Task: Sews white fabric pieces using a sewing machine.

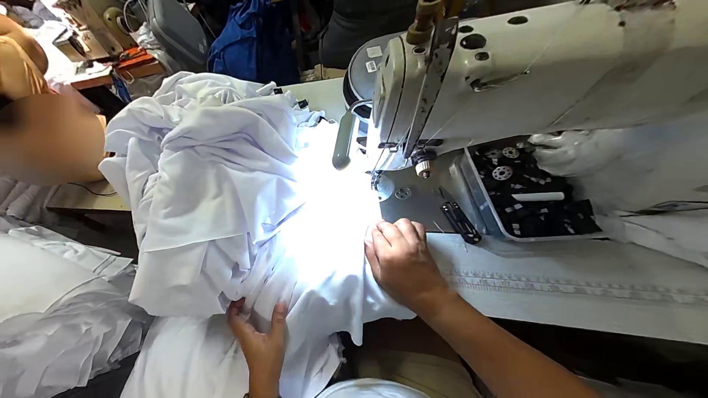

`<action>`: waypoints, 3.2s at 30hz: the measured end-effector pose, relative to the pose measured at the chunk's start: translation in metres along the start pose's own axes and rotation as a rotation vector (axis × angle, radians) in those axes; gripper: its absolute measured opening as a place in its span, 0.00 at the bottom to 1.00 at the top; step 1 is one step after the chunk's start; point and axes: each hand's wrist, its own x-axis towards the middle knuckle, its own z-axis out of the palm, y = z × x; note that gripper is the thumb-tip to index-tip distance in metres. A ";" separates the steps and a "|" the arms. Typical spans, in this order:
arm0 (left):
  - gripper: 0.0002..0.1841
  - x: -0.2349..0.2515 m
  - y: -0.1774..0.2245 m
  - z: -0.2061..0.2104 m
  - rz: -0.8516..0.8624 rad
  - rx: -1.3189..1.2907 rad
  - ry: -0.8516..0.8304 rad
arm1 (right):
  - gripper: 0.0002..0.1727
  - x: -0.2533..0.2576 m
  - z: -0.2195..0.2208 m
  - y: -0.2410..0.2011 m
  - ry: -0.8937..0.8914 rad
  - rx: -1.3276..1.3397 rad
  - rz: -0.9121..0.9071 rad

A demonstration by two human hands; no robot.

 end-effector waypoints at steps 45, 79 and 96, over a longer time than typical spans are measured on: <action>0.36 0.102 0.132 0.124 0.850 0.997 -0.724 | 0.34 -0.004 -0.016 -0.017 -0.125 0.002 0.080; 0.19 0.086 0.121 0.068 1.034 0.438 -0.409 | 0.07 0.029 -0.095 0.166 -0.255 -0.051 0.399; 0.10 0.010 0.183 0.097 -0.235 -0.707 -0.990 | 0.08 -0.021 -0.114 0.041 -0.085 0.910 0.560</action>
